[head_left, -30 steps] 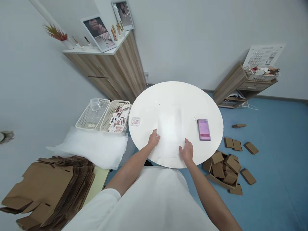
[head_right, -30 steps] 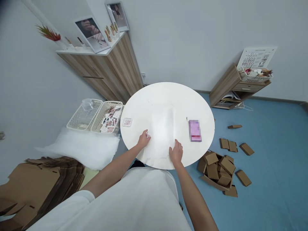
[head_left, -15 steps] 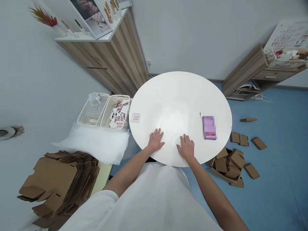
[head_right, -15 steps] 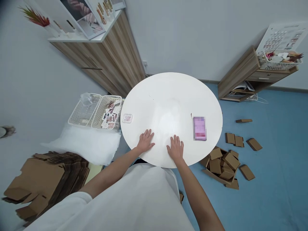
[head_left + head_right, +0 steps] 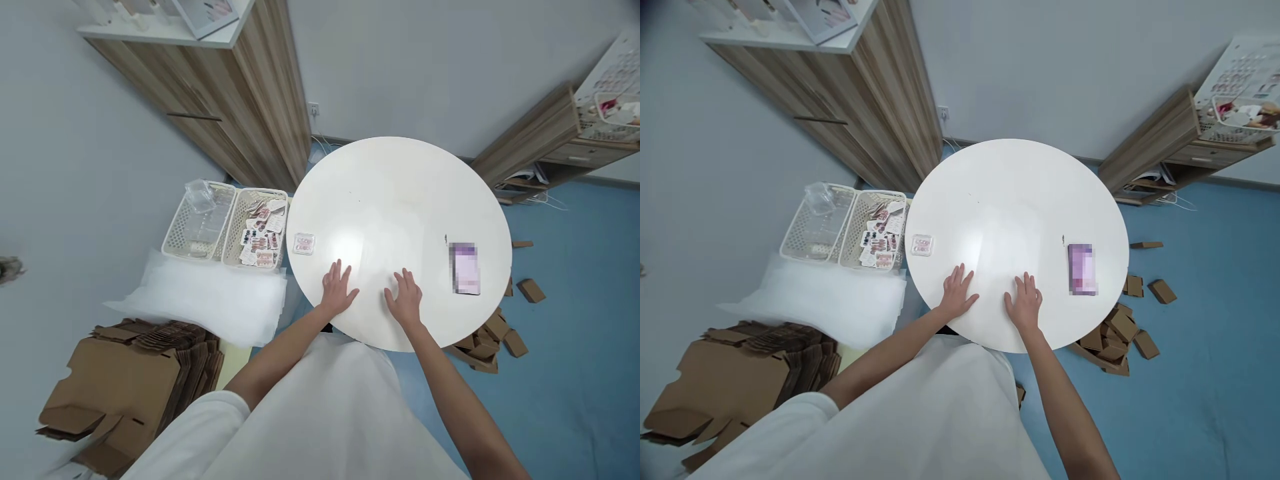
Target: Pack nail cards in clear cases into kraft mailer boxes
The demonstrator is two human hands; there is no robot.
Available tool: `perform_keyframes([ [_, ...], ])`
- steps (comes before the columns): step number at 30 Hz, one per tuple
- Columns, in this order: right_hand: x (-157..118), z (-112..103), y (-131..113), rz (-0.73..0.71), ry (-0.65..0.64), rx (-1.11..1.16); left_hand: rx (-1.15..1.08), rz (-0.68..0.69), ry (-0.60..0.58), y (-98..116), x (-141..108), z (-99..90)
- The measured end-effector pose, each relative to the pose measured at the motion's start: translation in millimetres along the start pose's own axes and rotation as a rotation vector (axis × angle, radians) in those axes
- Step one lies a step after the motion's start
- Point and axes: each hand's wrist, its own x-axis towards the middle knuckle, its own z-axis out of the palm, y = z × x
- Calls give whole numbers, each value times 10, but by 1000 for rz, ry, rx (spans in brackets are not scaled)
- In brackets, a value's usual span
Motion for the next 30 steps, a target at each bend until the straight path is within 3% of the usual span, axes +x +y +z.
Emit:
perform_keyframes([
  [3,230,87,-531,-92,-30,182,-30,-169,127,-285,72,-362],
  [7,552,333,-1317,-140,-271,528,-129,-331,294,-768,204,-758],
  [10,723,511,-1732,3,-405,746,-229,-384,308,-1026,283,-862],
  [13,817,617,-1944,105,-464,910,-307,-427,300,-1145,329,-865],
  [18,839,672,-2039,114,-532,1032,-405,-435,279,-1170,341,-865],
  [22,765,631,-1968,140,-501,1043,-422,-398,276,-1076,291,-848],
  [26,607,497,-1680,152,-425,1061,-444,-318,237,-850,225,-715],
  [30,366,294,-1204,193,-350,1068,-470,-213,127,-532,147,-472],
])
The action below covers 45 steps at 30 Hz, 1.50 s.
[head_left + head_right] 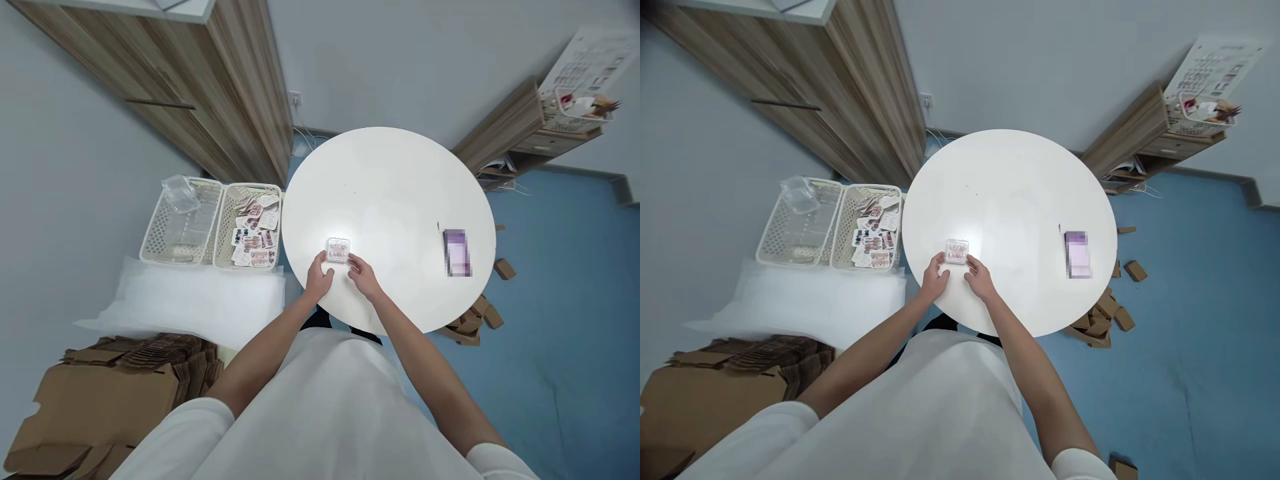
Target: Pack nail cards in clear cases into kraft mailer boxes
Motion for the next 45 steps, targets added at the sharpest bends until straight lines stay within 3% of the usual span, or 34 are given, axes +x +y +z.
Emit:
perform_keyframes([
  [6,-443,-745,259,3,66,-59,0,39,-174,224,-273,592],
  [10,-588,-1144,450,-13,69,-109,43,40,-238,316,-390,959],
  [14,-606,-1383,643,-23,47,-131,139,15,-255,339,-459,1211],
  [18,-564,-1470,778,-50,-12,-163,228,13,-239,346,-518,1323],
  [22,-539,-1499,824,-137,-66,-278,316,26,-219,373,-569,1353],
  [26,-609,-1522,861,-271,-12,-524,445,98,-190,352,-636,1320],
  [33,-823,-1448,964,-498,-164,-986,658,302,-294,158,-784,1018],
  [40,-762,-1300,911,-469,-53,-1159,771,372,-466,145,-800,809],
  [45,-734,-1276,826,-367,-8,-1042,753,445,-558,108,-748,662],
])
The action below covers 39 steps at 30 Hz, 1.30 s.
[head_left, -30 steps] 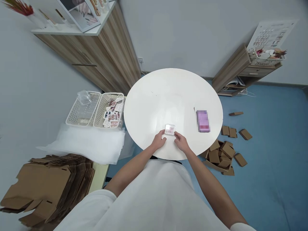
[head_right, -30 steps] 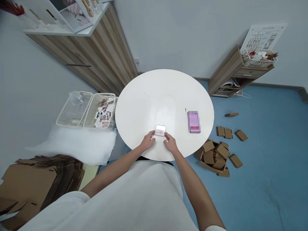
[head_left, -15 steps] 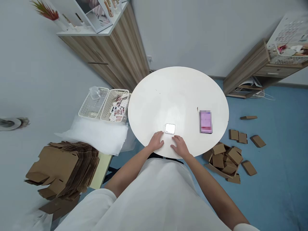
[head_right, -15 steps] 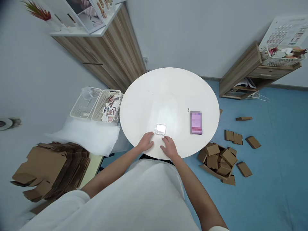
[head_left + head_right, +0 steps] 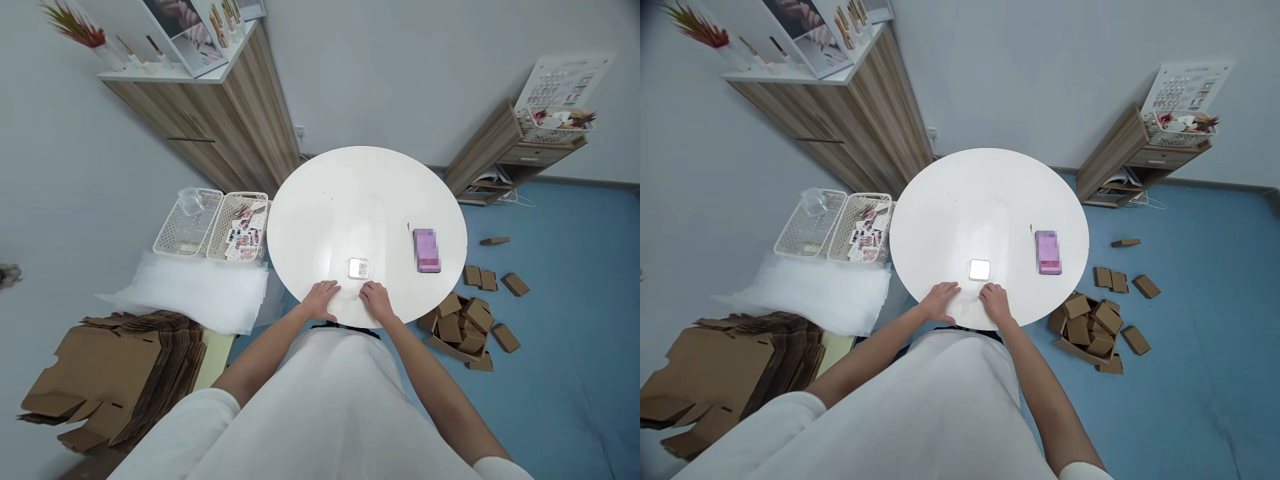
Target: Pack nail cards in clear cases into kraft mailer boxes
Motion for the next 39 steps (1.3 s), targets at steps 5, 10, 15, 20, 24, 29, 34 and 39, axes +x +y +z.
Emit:
perform_keyframes([
  [5,-49,-140,-16,68,-77,239,-71,51,33,-142,-7,-42],
  [10,-230,-158,-182,93,-108,306,-139,11,99,-152,-25,-23],
  [15,-503,-63,-331,80,-48,300,-153,23,147,-161,-193,49],
  [20,-589,8,-224,80,16,265,-154,-37,139,-153,-195,19],
  [24,-470,7,-93,247,96,361,-242,-197,149,-111,-25,-53],
  [29,-288,5,-54,411,107,350,-257,-359,221,-87,166,-69],
  [34,-203,82,-105,470,164,234,-63,-431,248,-38,202,-18],
  [39,-199,139,-125,294,255,33,-44,-238,342,51,214,21],
])
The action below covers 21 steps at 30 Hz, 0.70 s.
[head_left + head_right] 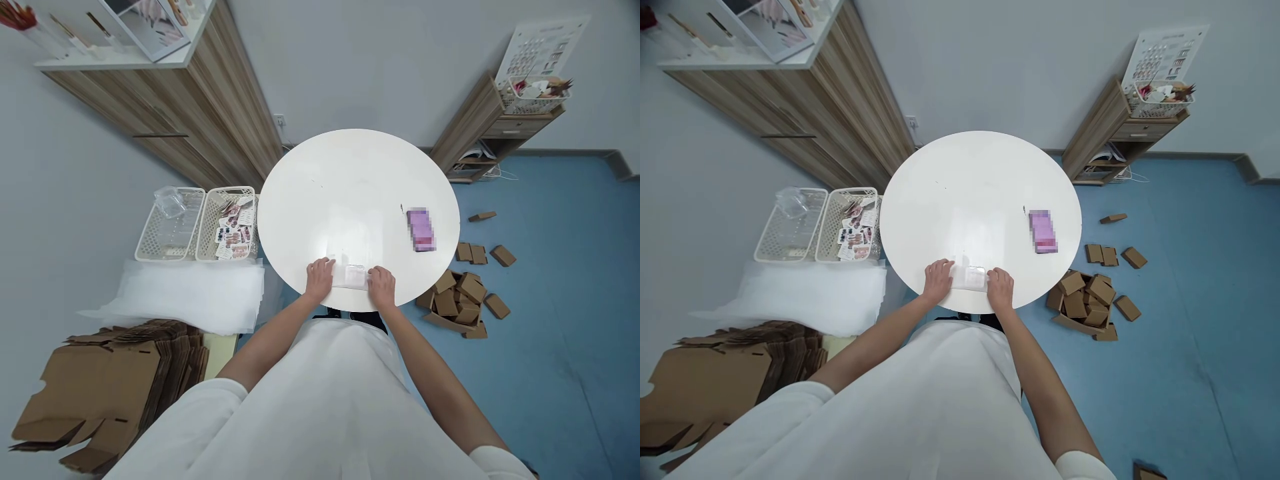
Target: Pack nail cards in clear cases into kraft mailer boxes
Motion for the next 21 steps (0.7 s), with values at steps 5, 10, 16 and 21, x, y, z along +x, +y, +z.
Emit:
perform_keyframes([
  [5,-6,-75,12,-273,-139,6,-79,256,-214,75,12,-21],
  [10,33,-134,-4,-336,-214,25,-47,334,-297,100,63,-43],
  [16,87,-108,-91,-287,-235,-18,-77,333,-278,149,212,-13],
  [21,1,-202,-208,-258,-310,25,-82,342,-311,122,124,-88],
])
